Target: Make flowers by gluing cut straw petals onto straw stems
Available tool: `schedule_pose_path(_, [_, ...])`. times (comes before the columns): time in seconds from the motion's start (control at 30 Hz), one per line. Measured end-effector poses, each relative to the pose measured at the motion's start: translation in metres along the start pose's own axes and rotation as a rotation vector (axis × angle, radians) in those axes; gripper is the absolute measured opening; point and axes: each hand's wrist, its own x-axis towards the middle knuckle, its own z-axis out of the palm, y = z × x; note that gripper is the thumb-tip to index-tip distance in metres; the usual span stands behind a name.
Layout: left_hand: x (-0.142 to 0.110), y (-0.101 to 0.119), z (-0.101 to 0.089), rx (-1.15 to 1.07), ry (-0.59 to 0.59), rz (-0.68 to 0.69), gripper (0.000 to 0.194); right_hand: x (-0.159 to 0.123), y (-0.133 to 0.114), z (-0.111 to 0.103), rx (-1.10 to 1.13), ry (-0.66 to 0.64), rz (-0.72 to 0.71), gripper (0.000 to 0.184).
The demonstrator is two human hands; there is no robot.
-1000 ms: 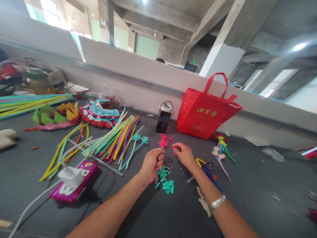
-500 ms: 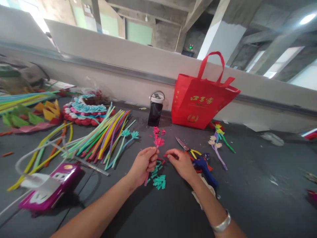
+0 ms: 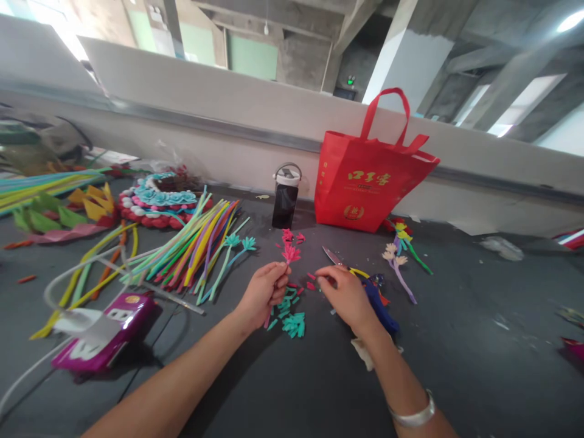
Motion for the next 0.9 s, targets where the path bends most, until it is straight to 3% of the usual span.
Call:
schedule_pose_path(0.1, [-0.001, 0.0, 0.0, -0.019, -0.005, 0.0, 0.021, -0.025, 0.009, -0.03, -0.141, 0.154, 0.071, 0.022])
schedule_pose_path(0.2, [-0.004, -0.001, 0.003, -0.032, -0.022, 0.01, 0.02, -0.062, 0.036, -0.048, -0.4, 0.302, 0.187, 0.034])
schedule_pose_path(0.3, [-0.007, -0.002, 0.007, -0.02, -0.033, 0.003, 0.02, -0.086, 0.066, -0.045, -0.466, 0.237, 0.311, 0.057])
schedule_pose_path(0.4, [-0.009, -0.002, 0.009, -0.012, -0.03, -0.002, 0.02, -0.086, 0.084, -0.033, -0.417, 0.115, 0.321, 0.053])
schedule_pose_path(0.5, [-0.009, 0.0, 0.009, -0.013, -0.011, 0.005, 0.019, -0.077, 0.088, -0.028, -0.356, 0.128, 0.405, 0.051])
schedule_pose_path(0.6, [-0.009, 0.002, 0.007, -0.013, 0.003, 0.008, 0.018, -0.074, 0.083, -0.033, -0.15, 0.275, 0.502, 0.051])
schedule_pose_path(0.67, [-0.008, 0.002, 0.006, -0.02, 0.0, 0.01, 0.018, -0.077, 0.071, -0.04, 0.129, 0.406, 0.534, 0.049])
schedule_pose_path(0.77, [-0.007, -0.001, 0.006, -0.04, -0.019, 0.003, 0.017, -0.077, 0.04, -0.055, 0.634, 0.605, 0.422, 0.043])
schedule_pose_path(0.8, [-0.006, -0.002, 0.005, -0.045, -0.022, -0.001, 0.017, -0.075, 0.027, -0.059, 0.772, 0.601, 0.377, 0.041])
schedule_pose_path(0.9, [-0.006, -0.004, 0.004, -0.052, -0.019, 0.002, 0.019, -0.061, -0.005, -0.061, 1.019, 0.327, 0.306, 0.038])
